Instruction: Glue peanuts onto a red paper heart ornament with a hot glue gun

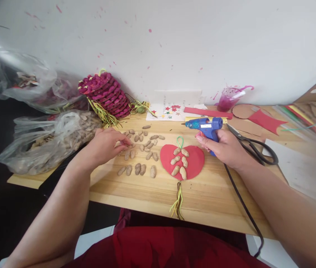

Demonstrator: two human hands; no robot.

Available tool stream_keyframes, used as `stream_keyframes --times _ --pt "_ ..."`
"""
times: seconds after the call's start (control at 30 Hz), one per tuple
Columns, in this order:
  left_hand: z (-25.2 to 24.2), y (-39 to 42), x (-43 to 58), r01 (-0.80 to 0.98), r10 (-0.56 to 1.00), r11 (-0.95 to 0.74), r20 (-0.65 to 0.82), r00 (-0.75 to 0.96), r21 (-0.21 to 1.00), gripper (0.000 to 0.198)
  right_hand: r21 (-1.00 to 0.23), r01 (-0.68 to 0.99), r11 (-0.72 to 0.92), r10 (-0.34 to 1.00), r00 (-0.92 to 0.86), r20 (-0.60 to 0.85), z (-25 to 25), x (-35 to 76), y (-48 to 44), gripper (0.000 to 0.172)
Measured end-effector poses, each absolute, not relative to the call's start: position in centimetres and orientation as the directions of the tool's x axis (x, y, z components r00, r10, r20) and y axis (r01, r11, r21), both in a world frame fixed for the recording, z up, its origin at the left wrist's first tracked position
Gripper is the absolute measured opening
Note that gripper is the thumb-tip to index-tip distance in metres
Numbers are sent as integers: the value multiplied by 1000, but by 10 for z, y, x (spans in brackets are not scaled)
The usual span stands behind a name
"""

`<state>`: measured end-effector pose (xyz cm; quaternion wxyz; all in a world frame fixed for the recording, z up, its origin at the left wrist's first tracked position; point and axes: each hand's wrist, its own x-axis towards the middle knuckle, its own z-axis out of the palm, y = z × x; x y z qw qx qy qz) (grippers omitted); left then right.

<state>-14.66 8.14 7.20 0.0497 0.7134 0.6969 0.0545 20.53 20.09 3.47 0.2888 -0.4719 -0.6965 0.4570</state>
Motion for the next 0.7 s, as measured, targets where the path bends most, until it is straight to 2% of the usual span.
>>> stream_keyframes --times 0.2,0.43,0.7 --pt "69 82 -142 984 999 -32 13 30 174 13 -914 384 135 919 -394 -30 30 207 203 50" --pt "66 82 -133 976 996 -94 23 91 198 26 -919 363 152 915 -402 -7 35 203 199 52" --pt "56 73 -132 956 987 -108 142 72 273 23 -924 362 119 933 -359 -20 38 202 199 53"
